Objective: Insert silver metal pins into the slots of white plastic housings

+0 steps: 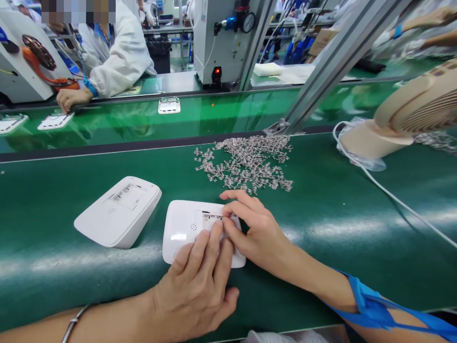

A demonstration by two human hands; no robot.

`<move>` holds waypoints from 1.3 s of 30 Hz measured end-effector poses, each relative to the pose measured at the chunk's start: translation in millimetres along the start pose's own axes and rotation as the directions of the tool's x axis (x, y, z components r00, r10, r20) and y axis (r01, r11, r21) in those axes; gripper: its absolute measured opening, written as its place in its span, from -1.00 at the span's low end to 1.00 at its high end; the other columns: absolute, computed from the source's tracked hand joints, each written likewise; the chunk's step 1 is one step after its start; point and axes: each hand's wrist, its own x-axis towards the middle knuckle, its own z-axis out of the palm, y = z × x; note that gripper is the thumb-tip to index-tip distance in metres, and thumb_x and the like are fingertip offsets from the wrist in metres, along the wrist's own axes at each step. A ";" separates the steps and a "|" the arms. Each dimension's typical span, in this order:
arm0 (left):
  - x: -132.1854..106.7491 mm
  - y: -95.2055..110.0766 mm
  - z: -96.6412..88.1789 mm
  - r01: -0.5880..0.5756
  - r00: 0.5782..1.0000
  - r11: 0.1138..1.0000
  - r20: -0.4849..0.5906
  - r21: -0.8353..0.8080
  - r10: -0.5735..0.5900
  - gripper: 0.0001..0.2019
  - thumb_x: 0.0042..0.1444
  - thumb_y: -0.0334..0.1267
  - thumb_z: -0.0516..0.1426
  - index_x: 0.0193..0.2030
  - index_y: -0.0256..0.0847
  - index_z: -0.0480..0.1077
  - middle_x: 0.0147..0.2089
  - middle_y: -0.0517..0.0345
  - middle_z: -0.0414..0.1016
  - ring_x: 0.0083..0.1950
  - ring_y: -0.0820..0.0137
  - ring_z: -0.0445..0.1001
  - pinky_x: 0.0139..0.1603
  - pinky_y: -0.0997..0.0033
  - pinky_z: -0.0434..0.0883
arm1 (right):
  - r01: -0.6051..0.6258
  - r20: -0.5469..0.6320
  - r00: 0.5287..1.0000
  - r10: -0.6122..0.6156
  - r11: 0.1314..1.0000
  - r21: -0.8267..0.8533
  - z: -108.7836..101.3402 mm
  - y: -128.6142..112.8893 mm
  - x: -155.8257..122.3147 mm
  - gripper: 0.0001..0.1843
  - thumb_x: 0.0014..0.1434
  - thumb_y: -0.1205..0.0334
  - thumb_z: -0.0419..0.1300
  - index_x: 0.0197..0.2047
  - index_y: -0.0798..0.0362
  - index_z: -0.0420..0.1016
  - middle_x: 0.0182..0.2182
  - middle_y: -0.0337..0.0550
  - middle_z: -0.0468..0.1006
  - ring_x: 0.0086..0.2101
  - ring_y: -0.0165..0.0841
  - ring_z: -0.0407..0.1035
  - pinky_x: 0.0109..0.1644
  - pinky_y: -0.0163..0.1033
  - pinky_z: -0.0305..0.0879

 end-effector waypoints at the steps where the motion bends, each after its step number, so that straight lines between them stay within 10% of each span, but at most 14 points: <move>1: 0.6 -0.1 0.1 0.006 1.000 1.000 0.000 0.001 -0.006 -0.48 0.14 -0.07 -0.03 0.12 -0.42 0.29 0.21 -0.18 0.22 0.16 0.16 0.21 0.07 0.27 0.06 | -0.010 -0.011 1.000 0.011 1.000 0.015 0.1 0.7 -0.1 -0.85 0.11 0.50 -0.01 -0.42 0.10 0.28 -0.19 0.03 0.43 -0.17 -0.27 0.35 -0.18 -0.17 0.27; 12: 2.3 0.8 -0.9 0.024 0.999 0.999 0.022 0.032 -0.024 -0.49 0.14 -0.05 -0.05 0.08 -0.41 0.32 0.20 -0.16 0.23 0.17 0.19 0.18 0.11 0.28 0.01 | -0.044 -0.072 0.996 0.060 0.979 0.199 -4.7 1.1 -13.5 -0.81 0.15 0.49 0.01 -0.28 0.14 0.43 -0.18 0.01 0.48 -0.06 -0.32 0.36 -0.08 -0.23 0.36; 23: 2.0 0.9 -0.3 0.034 0.999 0.998 0.038 0.047 -0.035 -0.48 0.15 -0.04 -0.07 0.09 -0.42 0.31 0.22 -0.14 0.21 0.18 0.19 0.18 0.08 0.27 0.04 | 0.178 -0.005 0.984 -0.180 0.978 -0.108 -7.6 -1.3 -12.2 -0.77 0.19 0.46 -0.06 -0.29 0.20 0.42 -0.13 0.14 0.41 -0.24 -0.31 0.34 -0.23 -0.19 0.35; 33: 3.2 0.5 -3.5 0.003 0.999 0.993 0.033 0.122 -0.007 -0.59 0.19 -0.22 -0.10 0.07 -0.39 0.34 0.18 -0.10 0.26 0.11 0.21 0.27 0.00 0.28 0.11 | -0.184 0.013 0.983 0.184 0.975 0.123 2.0 5.6 1.7 -0.92 -0.02 0.42 0.05 -0.40 0.09 0.26 -0.46 -0.23 0.34 -0.43 -0.43 0.20 -0.34 -0.30 0.20; 39: 2.5 3.8 -9.2 -0.009 0.997 0.931 0.079 0.364 -0.022 -0.61 0.20 -0.31 -0.11 0.10 -0.37 0.33 0.08 -0.14 0.38 0.00 0.26 0.37 -0.07 0.36 0.16 | -0.157 -0.070 0.983 0.169 0.975 0.155 10.4 3.4 -1.4 -0.96 0.11 0.37 0.04 -0.33 0.09 0.29 -0.40 -0.19 0.37 -0.42 -0.44 0.23 -0.34 -0.32 0.24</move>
